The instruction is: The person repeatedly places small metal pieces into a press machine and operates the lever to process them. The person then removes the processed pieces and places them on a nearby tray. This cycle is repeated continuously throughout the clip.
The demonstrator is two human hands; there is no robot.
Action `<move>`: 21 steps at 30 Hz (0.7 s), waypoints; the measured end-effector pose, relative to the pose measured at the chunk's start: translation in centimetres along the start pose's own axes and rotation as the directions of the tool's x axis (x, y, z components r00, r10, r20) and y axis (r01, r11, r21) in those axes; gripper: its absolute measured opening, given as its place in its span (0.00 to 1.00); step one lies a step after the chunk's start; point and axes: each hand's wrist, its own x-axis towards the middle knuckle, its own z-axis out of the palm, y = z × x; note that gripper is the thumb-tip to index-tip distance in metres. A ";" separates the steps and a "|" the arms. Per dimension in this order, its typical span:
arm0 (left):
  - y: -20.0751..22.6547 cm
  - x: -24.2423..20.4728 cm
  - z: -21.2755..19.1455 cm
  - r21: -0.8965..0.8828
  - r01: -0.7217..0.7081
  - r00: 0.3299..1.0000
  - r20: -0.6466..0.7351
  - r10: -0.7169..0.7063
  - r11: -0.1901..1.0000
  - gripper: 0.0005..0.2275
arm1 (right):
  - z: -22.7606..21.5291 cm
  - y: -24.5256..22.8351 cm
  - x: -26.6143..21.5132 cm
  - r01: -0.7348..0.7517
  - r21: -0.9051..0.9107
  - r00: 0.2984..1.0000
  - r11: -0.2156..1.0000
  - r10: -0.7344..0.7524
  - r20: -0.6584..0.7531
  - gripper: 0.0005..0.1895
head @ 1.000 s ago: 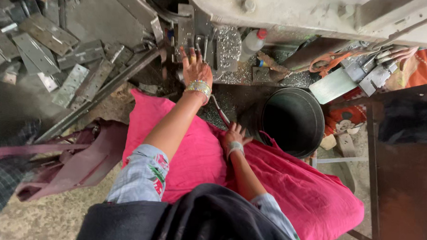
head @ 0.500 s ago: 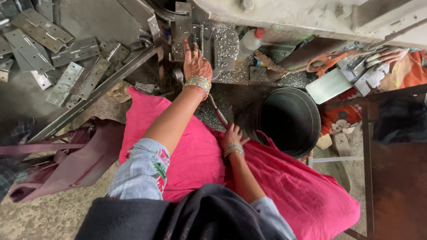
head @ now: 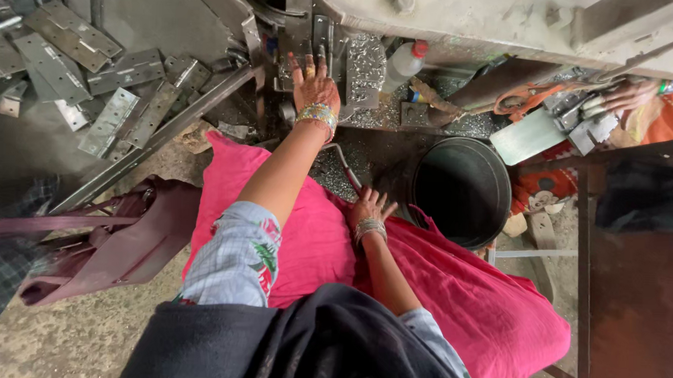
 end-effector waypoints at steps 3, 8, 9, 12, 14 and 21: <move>-0.8 -1.0 -0.1 -0.030 -0.055 0.997 0.049 0.056 0.998 0.17 | -1.1 -1.1 0.4 -0.021 -0.042 0.998 0.999 0.024 0.063 0.37; -1.2 2.0 -0.8 0.086 -0.076 0.977 0.204 0.057 0.993 0.18 | -5.3 -1.9 -2.6 0.046 -0.114 0.998 0.992 -0.052 -0.044 0.45; -1.2 3.0 -1.0 0.085 -0.075 0.974 0.219 0.055 0.994 0.19 | -5.6 -2.0 -2.8 0.064 -0.111 0.994 0.992 -0.073 -0.078 0.47; 0.1 4.6 -1.5 0.220 0.018 0.992 0.120 -0.045 0.975 0.19 | -3.5 -1.2 -2.2 0.041 -0.145 0.994 0.989 -0.056 -0.099 0.43; 0.5 4.2 -1.4 0.165 0.016 0.987 0.152 -0.041 0.986 0.19 | 0.4 -0.2 -0.5 0.029 -0.166 0.996 0.986 -0.042 -0.075 0.40; -1.4 2.5 -2.1 -0.147 0.115 0.988 0.120 -0.097 0.983 0.17 | 7.3 4.4 5.5 0.021 -0.164 0.997 0.986 -0.033 -0.070 0.33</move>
